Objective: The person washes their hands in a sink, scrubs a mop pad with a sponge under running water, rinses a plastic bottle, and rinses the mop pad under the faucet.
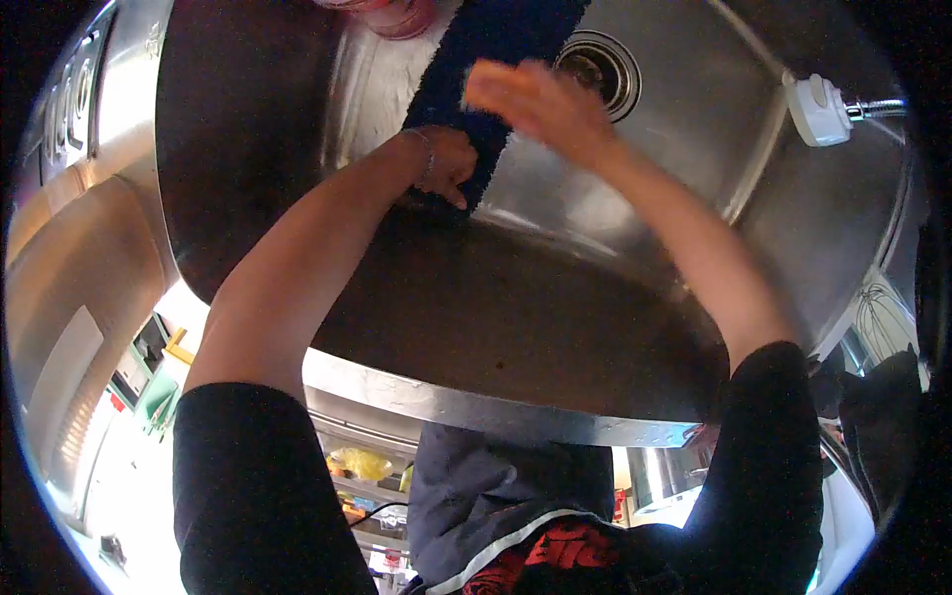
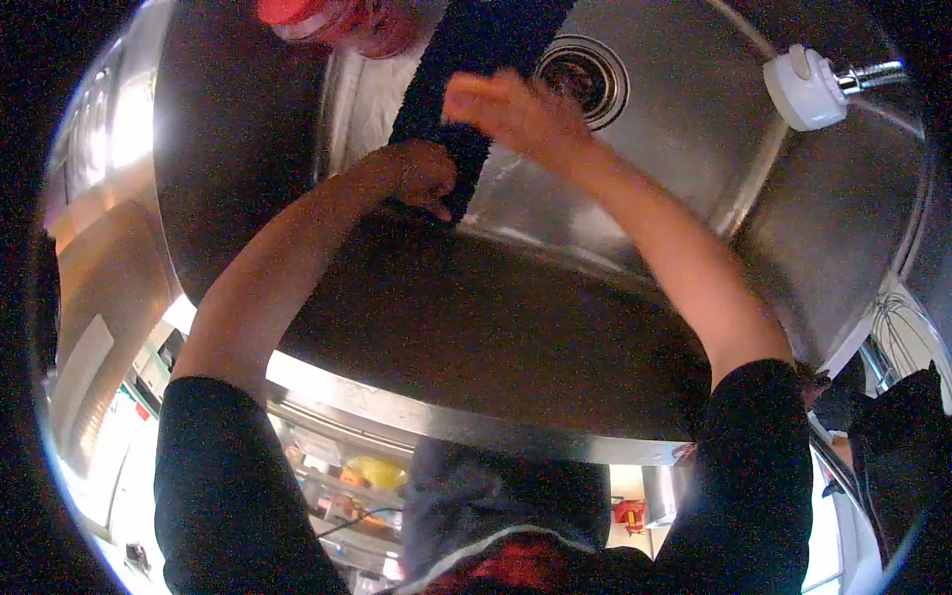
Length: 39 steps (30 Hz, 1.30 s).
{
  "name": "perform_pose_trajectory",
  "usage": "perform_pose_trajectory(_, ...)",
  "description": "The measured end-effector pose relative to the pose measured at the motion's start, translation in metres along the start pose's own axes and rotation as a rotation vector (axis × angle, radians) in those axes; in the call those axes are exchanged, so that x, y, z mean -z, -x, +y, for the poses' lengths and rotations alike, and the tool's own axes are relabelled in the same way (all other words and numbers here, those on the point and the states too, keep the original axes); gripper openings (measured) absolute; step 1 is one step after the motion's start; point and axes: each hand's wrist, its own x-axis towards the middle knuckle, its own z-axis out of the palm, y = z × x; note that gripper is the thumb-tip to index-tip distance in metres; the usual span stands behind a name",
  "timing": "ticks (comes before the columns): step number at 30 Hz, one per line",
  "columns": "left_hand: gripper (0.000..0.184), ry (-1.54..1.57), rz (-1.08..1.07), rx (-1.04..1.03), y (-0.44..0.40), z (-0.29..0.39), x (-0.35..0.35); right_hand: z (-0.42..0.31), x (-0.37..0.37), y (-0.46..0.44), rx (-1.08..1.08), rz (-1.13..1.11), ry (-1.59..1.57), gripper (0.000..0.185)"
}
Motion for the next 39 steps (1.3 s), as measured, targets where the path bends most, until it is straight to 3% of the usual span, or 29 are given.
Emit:
perform_pose_trajectory(1,0.048,0.005,-0.001,-0.001,-0.002,0.003,0.006,0.013,0.005,-0.012,0.019,0.068,-0.036,0.048)
perform_pose_trajectory(3,0.049,0.126,-0.298,0.107,-0.006,0.007,0.021,0.027,0.012,-0.04,-0.412,0.106,0.066,0.049)
perform_pose_trajectory(4,0.049,0.125,-0.297,0.108,0.0,0.011,0.021,0.019,0.011,-0.04,-0.542,0.124,0.001,0.045)
perform_pose_trajectory(6,0.053,-0.122,0.107,-0.019,0.008,0.012,0.013,-0.011,0.025,-0.029,-0.469,0.073,-0.166,0.044)
perform_pose_trajectory(7,0.053,-0.124,0.119,-0.018,0.009,0.012,0.019,-0.023,0.028,-0.023,-0.401,0.008,-0.339,0.044)
perform_pose_trajectory(9,0.056,0.007,-0.104,0.116,0.007,0.015,0.023,-0.023,0.019,-0.018,-0.345,-0.065,-0.518,0.045)
perform_pose_trajectory(13,0.056,-0.04,0.092,0.162,0.008,0.017,0.023,0.038,0.0,-0.034,-0.635,-0.006,-0.016,0.041)
perform_pose_trajectory(15,0.055,-0.047,0.135,0.109,0.01,0.024,0.013,0.023,0.006,-0.039,-0.679,0.011,0.114,0.042)
perform_pose_trajectory(16,0.055,-0.038,0.145,0.124,0.012,0.025,0.0,-0.016,0.018,-0.024,-0.549,-0.149,-0.187,0.039)
perform_pose_trajectory(18,0.044,0.083,0.364,0.109,0.012,0.03,-0.02,-0.027,0.021,-0.024,-0.406,-0.326,-0.486,0.04)
perform_pose_trajectory(22,0.032,0.11,0.414,0.049,0.01,0.034,-0.034,0.051,0.01,-0.062,-0.411,-0.027,0.027,0.032)
perform_pose_trajectory(24,0.026,0.03,0.453,0.033,0.006,0.032,-0.032,0.04,0.013,-0.058,-0.401,0.051,0.169,0.032)
perform_pose_trajectory(26,0.025,0.054,0.497,0.069,-0.004,0.035,-0.045,-0.02,0.012,-0.033,-0.036,0.393,0.057,0.03)
perform_pose_trajectory(28,0.023,0.087,0.536,0.104,-0.008,0.04,-0.05,-0.012,0.013,-0.039,0.21,0.206,-0.078,0.032)
perform_pose_trajectory(29,0.024,0.08,0.533,0.07,-0.007,0.044,-0.05,0.023,0.01,-0.057,0.258,-0.148,-0.154,0.035)
perform_pose_trajectory(31,0.025,0.069,0.527,0.029,-0.005,0.048,-0.039,0.067,0.0,-0.076,0.007,-0.02,-0.005,0.038)
perform_pose_trajectory(33,0.028,0.161,0.21,0.13,-0.002,0.047,-0.013,0.078,-0.01,-0.073,-0.32,-0.027,0.243,0.04)
perform_pose_trajectory(34,0.028,0.149,0.216,0.135,-0.004,0.049,-0.007,0.024,-0.004,-0.06,-0.29,-0.284,0.36,0.038)
perform_pose_trajectory(36,0.033,0.068,0.054,-0.004,-0.013,0.054,-0.004,0.005,-0.007,-0.049,-0.255,-0.523,0.479,0.036)
perform_pose_trajectory(38,0.035,0.088,0.093,-0.052,-0.029,0.06,-0.01,0.029,-0.01,-0.026,0.111,-0.222,0.002,0.038)
perform_pose_trajectory(39,0.038,0.113,0.129,-0.107,-0.036,0.062,-0.012,0.035,-0.013,-0.039,0.146,-0.201,-0.418,0.035)
